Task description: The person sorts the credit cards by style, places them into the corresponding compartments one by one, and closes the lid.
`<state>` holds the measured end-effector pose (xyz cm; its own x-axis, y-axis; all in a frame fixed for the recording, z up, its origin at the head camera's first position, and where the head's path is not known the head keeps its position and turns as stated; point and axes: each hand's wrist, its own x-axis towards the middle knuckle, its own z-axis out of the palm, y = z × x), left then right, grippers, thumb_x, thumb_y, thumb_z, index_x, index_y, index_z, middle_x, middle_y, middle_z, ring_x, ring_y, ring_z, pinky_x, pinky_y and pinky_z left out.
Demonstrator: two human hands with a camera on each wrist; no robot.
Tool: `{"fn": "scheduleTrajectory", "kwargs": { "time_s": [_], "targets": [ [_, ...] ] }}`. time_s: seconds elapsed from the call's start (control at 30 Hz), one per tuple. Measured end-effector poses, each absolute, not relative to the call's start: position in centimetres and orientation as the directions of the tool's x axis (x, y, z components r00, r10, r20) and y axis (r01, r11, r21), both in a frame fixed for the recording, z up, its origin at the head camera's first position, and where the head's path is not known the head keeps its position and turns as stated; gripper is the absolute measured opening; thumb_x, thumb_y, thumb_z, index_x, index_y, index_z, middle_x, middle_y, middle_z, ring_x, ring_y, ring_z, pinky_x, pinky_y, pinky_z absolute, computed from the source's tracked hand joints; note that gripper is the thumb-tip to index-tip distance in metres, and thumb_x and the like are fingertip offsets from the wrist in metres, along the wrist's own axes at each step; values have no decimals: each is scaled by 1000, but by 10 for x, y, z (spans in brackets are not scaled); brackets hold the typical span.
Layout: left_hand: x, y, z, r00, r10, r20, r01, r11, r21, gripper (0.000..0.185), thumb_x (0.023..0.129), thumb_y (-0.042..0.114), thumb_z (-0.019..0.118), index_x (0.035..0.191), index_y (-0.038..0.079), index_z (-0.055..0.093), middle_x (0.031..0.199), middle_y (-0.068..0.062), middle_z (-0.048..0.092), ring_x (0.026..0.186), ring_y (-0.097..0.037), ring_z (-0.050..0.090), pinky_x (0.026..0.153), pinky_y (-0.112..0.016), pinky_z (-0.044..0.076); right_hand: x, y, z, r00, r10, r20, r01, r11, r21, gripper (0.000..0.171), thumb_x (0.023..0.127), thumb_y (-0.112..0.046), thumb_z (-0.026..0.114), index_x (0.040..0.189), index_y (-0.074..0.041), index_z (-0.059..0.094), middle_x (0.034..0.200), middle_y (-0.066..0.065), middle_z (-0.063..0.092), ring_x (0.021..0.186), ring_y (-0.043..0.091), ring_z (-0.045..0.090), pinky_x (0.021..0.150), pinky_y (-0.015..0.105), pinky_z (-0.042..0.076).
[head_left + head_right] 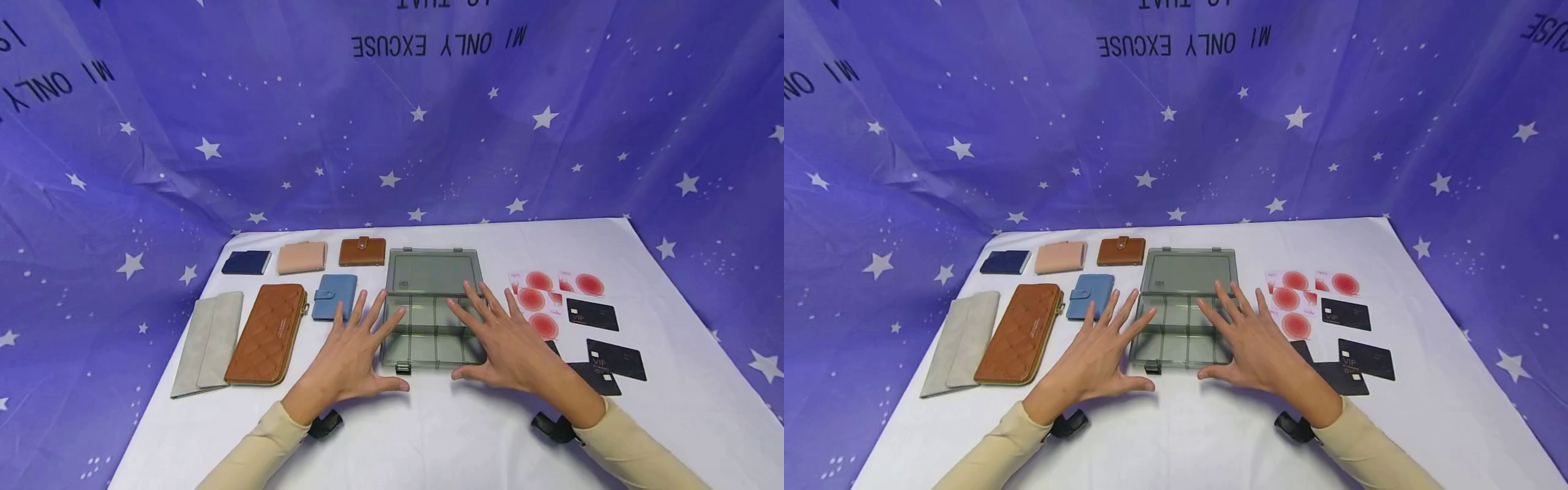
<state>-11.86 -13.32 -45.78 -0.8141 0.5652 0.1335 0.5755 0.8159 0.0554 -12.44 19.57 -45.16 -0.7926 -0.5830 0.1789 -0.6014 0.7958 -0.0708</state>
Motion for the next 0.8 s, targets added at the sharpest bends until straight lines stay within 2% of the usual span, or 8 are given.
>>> {"fn": "scheduleTrajectory", "kwargs": {
  "time_s": [0.13, 0.27, 0.4, 0.53, 0.63, 0.8],
  "targets": [
    [-118, -133, -456, -812, 567, 136, 578, 814, 60, 125, 74, 100, 59, 173, 32, 25, 181, -12, 3, 163, -47, 7, 120, -80, 22, -123, 196, -451, -795, -583, 166, -599, 797, -71, 120, 78, -86, 73, 172, -23, 31, 179, 19, 16, 161, 49, 22, 124, 77, 16],
    [-117, -134, -454, -807, 573, 143, 584, 810, 56, 125, 74, 99, 60, 173, 31, 26, 180, -15, 9, 163, -48, 10, 120, -80, 23, -124, 202, -447, -797, -584, 155, -599, 798, -71, 118, 81, -85, 72, 172, -22, 31, 179, 18, 16, 162, 48, 22, 125, 75, 17],
    [-119, -139, -453, -806, 575, 139, 587, 806, 73, 123, 75, 97, 62, 173, 31, 25, 180, -16, 12, 163, -48, 10, 121, -79, 24, -128, 216, -442, -795, -579, 179, -600, 795, -90, 111, 86, -79, 72, 172, -22, 31, 177, 19, 23, 159, 47, 29, 125, 71, 23],
    [-121, -145, -451, -805, 579, 128, 592, 792, 146, 120, 79, 91, 68, 173, 32, 22, 181, -11, 5, 164, -44, 8, 123, -76, 23, -138, 243, -437, -781, -564, 268, -608, 785, -120, 98, 91, -63, 79, 169, -19, 39, 170, 20, 40, 149, 45, 48, 116, 66, 42],
    [-123, -151, -449, -790, 596, 145, 613, 762, 207, 117, 82, 84, 72, 174, 30, 23, 181, -8, 4, 163, -44, 15, 124, -72, 26, -149, 269, -435, -782, -540, 311, -601, 786, -146, 86, 92, -46, 84, 163, -13, 47, 159, 21, 53, 138, 44, 59, 106, 65, 51],
    [-127, -162, -448, -736, 640, 221, 677, 688, 262, 110, 88, 78, 72, 173, 24, 26, 179, -8, 21, 156, -39, 40, 121, -60, 41, -167, 316, -435, -849, -468, 246, -516, 834, -194, 70, 91, -24, 87, 151, -6, 58, 136, 23, 67, 118, 44, 69, 94, 65, 58]
  ]
}}
